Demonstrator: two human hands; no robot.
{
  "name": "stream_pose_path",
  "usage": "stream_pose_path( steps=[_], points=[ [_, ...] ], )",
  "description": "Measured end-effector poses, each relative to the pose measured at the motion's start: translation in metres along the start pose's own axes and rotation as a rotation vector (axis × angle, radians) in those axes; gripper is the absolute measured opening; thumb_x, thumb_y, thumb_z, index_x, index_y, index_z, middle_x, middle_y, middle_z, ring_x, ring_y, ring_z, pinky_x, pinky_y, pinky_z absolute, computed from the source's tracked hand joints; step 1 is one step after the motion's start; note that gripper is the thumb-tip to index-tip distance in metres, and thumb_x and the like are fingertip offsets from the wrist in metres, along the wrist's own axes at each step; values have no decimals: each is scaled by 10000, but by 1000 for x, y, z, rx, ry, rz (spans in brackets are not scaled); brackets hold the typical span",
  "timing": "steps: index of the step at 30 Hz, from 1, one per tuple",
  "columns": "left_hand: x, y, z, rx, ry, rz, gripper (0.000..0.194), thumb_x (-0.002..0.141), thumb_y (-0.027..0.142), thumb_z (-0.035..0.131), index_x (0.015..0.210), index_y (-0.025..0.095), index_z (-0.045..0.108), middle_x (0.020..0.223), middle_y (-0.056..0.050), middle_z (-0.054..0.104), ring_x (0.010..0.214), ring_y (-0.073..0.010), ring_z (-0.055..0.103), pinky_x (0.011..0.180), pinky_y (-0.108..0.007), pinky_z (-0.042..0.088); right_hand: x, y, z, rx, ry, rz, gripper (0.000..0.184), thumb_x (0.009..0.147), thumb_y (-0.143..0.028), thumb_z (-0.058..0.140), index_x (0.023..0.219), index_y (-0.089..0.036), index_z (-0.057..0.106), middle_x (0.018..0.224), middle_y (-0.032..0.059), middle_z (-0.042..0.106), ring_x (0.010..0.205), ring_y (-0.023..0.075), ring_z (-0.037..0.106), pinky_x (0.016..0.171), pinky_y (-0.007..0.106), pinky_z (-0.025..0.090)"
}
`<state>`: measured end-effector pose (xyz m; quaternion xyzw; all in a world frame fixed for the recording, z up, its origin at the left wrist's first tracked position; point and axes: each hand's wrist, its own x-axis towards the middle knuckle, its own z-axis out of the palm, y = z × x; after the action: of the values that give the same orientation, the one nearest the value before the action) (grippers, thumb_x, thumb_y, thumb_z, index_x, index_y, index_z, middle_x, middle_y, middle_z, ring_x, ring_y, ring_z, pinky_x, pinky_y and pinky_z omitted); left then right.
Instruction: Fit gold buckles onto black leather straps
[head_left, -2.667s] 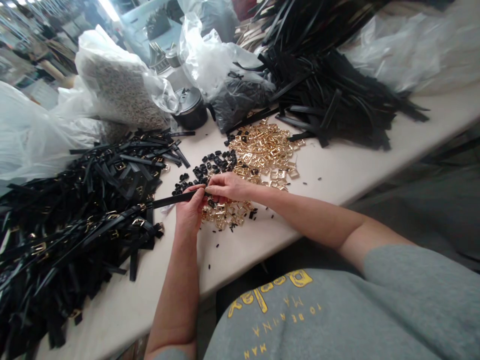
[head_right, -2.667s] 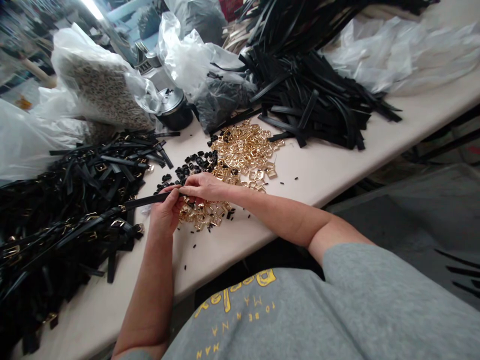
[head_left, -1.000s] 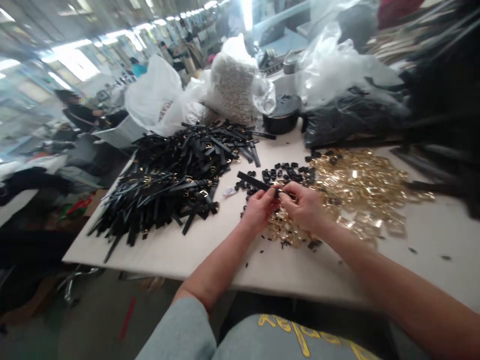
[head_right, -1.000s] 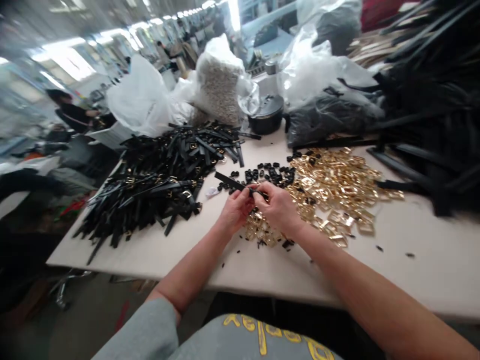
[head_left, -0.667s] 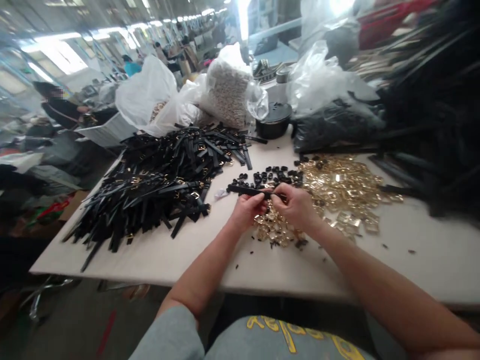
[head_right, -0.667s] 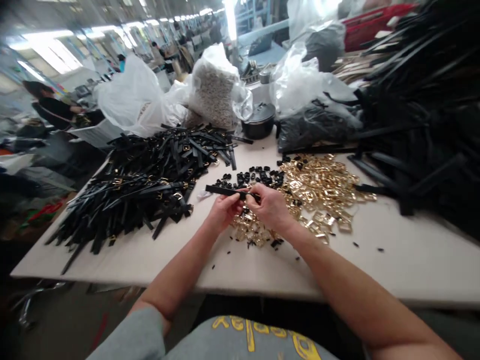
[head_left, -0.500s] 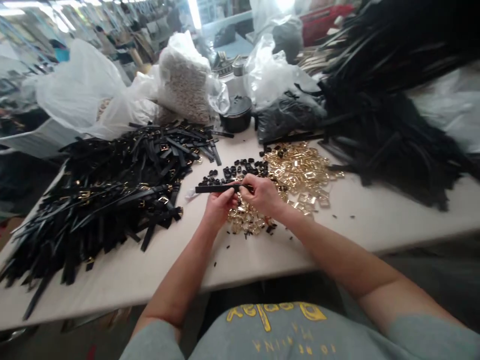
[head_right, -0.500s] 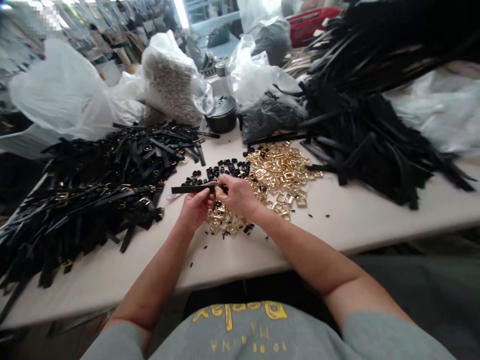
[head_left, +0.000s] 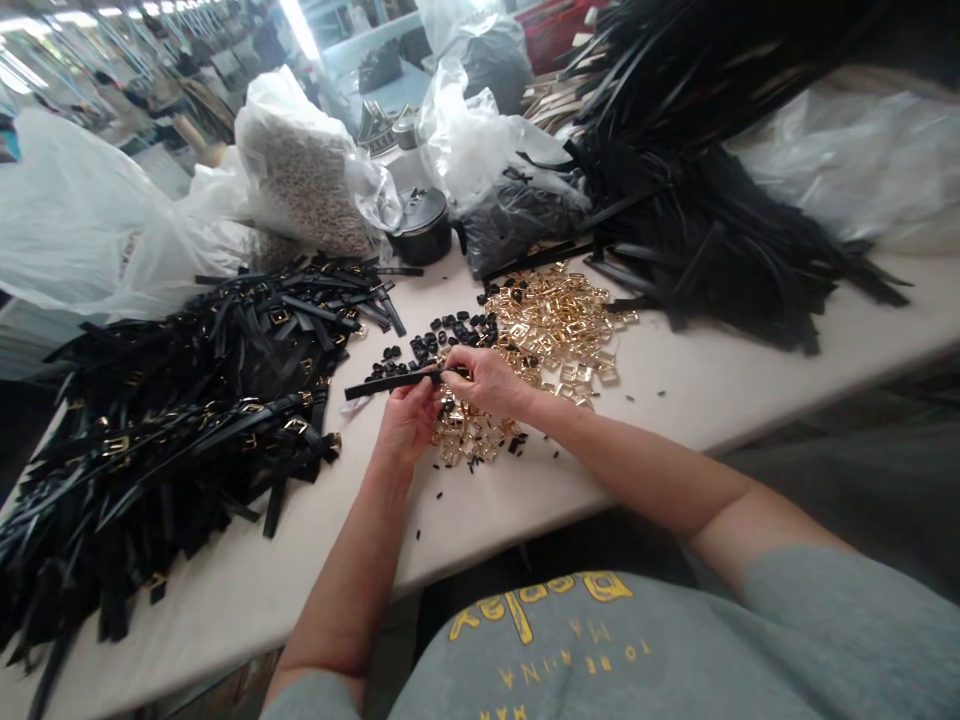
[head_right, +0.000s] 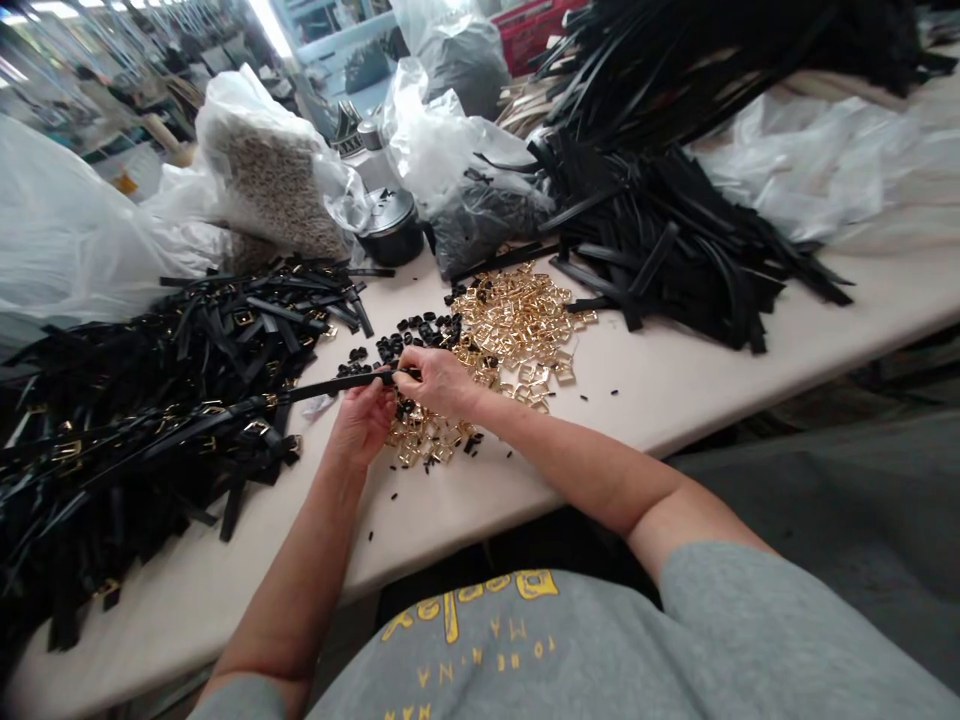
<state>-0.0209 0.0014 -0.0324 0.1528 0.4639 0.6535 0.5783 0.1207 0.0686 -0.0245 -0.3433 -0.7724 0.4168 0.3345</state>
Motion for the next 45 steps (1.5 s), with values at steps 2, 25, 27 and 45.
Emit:
stream_pose_path(
  steps=[2,25,27,45],
  points=[
    [0,-1,1,-5,33,9,178,684,147,860,809,127,735,710,-22,718,535,-57,620,494,-111,497,-1,-1,2,2,-1,-12,98,827,-230,551,749,-175,571,649,-43,511,603,95,421,604,239,315],
    [0,3,1,-9,48,-4,264,686,248,870,791,144,652,652,14,681,525,-60,610,482,-117,488,1,2,3,612,-200,303,237,906,-403,592,831,-181,552,594,-52,589,474,73,540,475,188,467],
    [-2,-1,3,21,59,16,313,639,266,895,757,149,630,638,11,677,513,-73,612,481,-141,488,0,-2,1,594,-191,308,283,884,-463,592,826,-188,556,587,-52,587,470,84,540,475,205,477],
    [-56,208,-129,-41,818,611,237,946,78,577,725,156,543,587,85,654,566,-25,595,587,-120,507,5,14,-28,-103,114,-52,278,889,-466,529,885,-224,667,761,54,698,644,200,627,646,341,494]
  ],
)
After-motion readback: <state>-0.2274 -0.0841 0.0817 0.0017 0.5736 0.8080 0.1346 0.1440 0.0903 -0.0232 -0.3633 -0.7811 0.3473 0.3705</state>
